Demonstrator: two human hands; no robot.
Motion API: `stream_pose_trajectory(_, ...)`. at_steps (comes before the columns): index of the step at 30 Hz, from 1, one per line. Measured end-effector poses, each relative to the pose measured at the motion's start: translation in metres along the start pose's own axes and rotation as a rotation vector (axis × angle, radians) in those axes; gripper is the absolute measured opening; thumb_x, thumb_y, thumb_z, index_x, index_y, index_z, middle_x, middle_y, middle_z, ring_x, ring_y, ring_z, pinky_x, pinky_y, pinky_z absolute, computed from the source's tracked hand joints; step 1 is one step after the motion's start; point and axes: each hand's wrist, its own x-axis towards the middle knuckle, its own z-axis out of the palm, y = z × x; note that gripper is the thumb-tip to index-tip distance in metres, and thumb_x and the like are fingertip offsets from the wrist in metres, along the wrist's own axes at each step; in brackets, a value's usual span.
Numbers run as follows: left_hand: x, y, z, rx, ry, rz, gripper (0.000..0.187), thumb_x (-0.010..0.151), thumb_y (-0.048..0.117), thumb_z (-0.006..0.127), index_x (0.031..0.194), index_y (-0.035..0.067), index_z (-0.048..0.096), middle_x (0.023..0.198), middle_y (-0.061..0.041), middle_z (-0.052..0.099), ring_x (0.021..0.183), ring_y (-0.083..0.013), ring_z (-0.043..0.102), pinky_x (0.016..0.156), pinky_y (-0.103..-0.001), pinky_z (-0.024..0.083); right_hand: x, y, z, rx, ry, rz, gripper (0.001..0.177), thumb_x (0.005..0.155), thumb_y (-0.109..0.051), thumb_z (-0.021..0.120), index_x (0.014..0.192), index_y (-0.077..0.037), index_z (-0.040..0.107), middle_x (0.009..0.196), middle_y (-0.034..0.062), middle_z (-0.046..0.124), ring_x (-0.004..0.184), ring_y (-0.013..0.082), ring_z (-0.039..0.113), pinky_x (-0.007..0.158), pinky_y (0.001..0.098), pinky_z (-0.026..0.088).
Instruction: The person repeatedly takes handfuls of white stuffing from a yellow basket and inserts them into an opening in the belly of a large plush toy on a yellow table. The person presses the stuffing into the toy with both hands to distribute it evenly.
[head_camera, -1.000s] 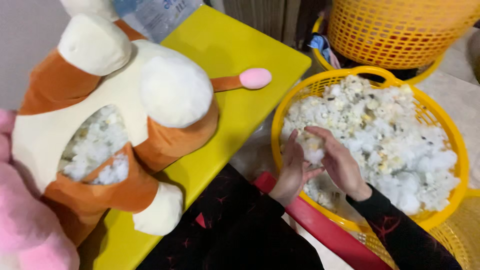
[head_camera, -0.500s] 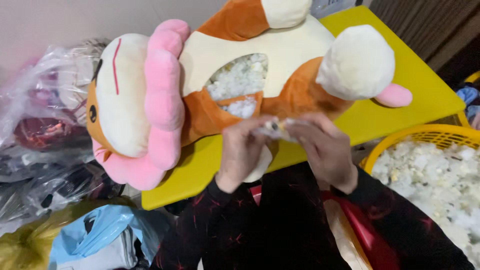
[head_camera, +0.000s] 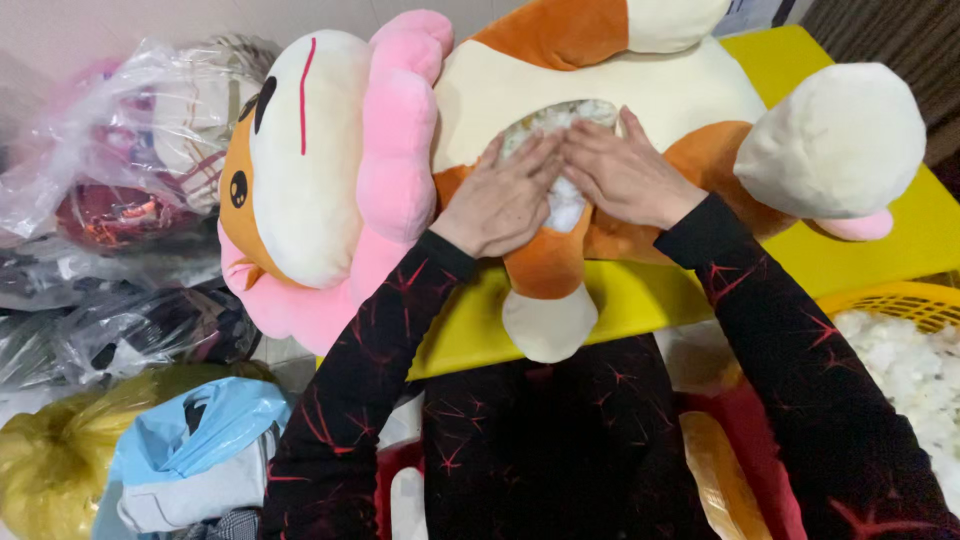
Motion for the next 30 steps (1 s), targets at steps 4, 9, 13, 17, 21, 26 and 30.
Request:
stream_pose_trajectory(4,0.018,-0.009,0.016,0.067,-0.168,-0.046,0.056,0.099,0.043,0.041,0.131,0.002,0.062,0.14,-0.013,0.06,0.14,-0.0318,0.045,0.117,-0.064,0.015,0.017,0.007,0.0,-0.087,-0.207,0.028,0.048,0.103,-0.04,0.038,0.122,-0.008,0.067,0.127,0.0089,0.066,0.131,0.0242,0.054,0.108,0.0806,0.011)
stream_pose_trajectory(9,0.019,-0.009,0.022,0.046,-0.366,-0.169,0.053,0.099,0.043,0.036,0.109,0.006,0.073,0.122,-0.01,0.07,0.136,-0.027,0.05,0.115,-0.07,0.018,0.014,0.002,0.003,-0.307,-0.477,0.132,0.049,0.11,-0.043,0.033,0.104,-0.017,0.075,0.104,0.0015,0.075,0.117,0.0233,0.063,0.121,0.0761,0.012)
stream_pose_trajectory(13,0.024,-0.004,0.009,0.063,-0.41,-0.227,0.051,0.1,0.044,0.04,0.097,0.009,0.077,0.108,-0.011,0.075,0.129,-0.0245,0.057,0.118,-0.069,0.022,0.014,-0.007,-0.01,-0.293,-0.277,0.117,0.049,0.108,-0.047,0.042,0.095,-0.014,0.076,0.101,0.002,0.074,0.121,0.0223,0.06,0.124,0.0726,0.015)
stream_pose_trajectory(17,0.024,0.001,-0.004,-0.049,-0.101,-0.14,0.039,0.097,0.032,0.047,0.111,0.008,0.074,0.122,-0.011,0.07,0.123,-0.0271,0.059,0.113,-0.07,0.026,-0.012,-0.024,-0.033,-0.203,0.03,0.078,0.038,0.099,-0.041,0.055,0.118,-0.011,0.069,0.124,0.015,0.062,0.13,0.0331,0.053,0.113,0.0697,0.025)
stream_pose_trajectory(21,0.017,0.01,-0.018,-0.284,0.209,-0.086,0.044,0.099,0.024,0.058,0.134,-0.002,0.062,0.147,-0.024,0.051,0.125,-0.0377,0.055,0.112,-0.056,0.037,-0.106,-0.034,-0.069,0.025,0.115,-0.003,0.058,0.093,-0.034,0.062,0.143,-0.006,0.054,0.143,0.0262,0.053,0.13,0.0422,0.049,0.105,0.0563,0.04)
stream_pose_trajectory(26,0.008,0.094,0.013,-0.524,0.826,-0.076,0.036,0.104,0.016,0.056,0.135,-0.001,0.062,0.146,-0.019,0.051,0.131,-0.0396,0.059,0.114,-0.05,0.05,-0.295,-0.013,-0.116,0.265,-0.194,0.462,0.048,0.091,-0.037,0.063,0.133,-0.014,0.063,0.128,0.0115,0.071,0.09,0.0289,0.075,0.086,0.0406,0.059)
stream_pose_trajectory(30,0.019,0.227,0.085,-0.804,0.847,-0.027,0.036,0.09,0.01,0.06,0.124,-0.001,0.064,0.136,-0.014,0.062,0.123,-0.0374,0.061,0.108,-0.047,0.048,-0.442,-0.004,-0.112,-0.03,-0.119,1.052,0.042,0.099,-0.036,0.064,0.131,-0.011,0.07,0.114,0.017,0.074,0.089,0.0341,0.073,0.082,0.0436,0.059)
